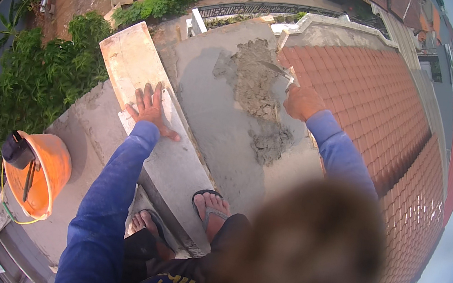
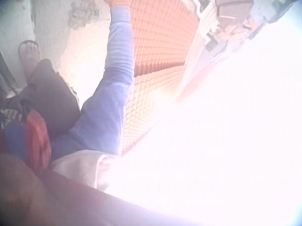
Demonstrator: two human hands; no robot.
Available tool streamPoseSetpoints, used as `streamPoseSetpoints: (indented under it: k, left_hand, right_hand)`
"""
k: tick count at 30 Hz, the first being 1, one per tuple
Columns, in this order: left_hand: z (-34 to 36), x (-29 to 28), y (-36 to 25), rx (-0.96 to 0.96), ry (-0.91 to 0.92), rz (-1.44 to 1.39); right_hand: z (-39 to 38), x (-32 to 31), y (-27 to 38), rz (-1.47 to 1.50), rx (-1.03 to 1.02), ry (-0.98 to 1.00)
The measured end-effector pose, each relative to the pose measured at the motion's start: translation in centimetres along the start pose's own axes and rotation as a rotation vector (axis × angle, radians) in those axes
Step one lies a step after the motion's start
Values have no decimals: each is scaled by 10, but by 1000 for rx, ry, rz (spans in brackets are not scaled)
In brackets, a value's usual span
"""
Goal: The person smooths a freshly poured concrete surface using a long wooden plank and a trowel. They repeatedly drag the plank across the wet concrete to level it, then use a trowel to scrape and spread excess material along the edges.
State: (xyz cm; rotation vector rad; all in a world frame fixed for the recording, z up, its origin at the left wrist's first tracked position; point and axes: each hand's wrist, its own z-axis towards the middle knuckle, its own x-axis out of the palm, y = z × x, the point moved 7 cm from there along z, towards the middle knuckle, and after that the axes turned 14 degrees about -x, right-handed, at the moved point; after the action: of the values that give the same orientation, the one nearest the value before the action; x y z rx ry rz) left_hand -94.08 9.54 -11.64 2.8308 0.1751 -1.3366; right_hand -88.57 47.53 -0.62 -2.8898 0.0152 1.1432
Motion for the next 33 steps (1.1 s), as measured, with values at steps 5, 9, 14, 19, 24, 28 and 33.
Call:
streamPoseSetpoints:
  k: [5,9,14,19,24,28,33]
  left_hand:
    - [-2,-2,-1,7,-4,-2]
    - [-1,-1,-1,-8,8,10]
    - [-1,-3,-1,-11,-4,8]
    - [-1,-1,0,-10,6,1]
    - [0,0,0,0,16,-20]
    - [-2,-1,0,7,-8,-15]
    - [-1,-1,-1,-6,-7,-7]
  right_hand:
    - [2,2,10,-55,-49,-14]
    - [3,20,-7,-122,78,34]
    - [7,7,5,-141,-54,-88]
    - [-31,-17,15,-184,-99,3]
    - [0,-45,5,-361,-81,-201]
    - [21,-14,5,-381,-198,-8]
    - [17,-59,-1,-504,-273,35]
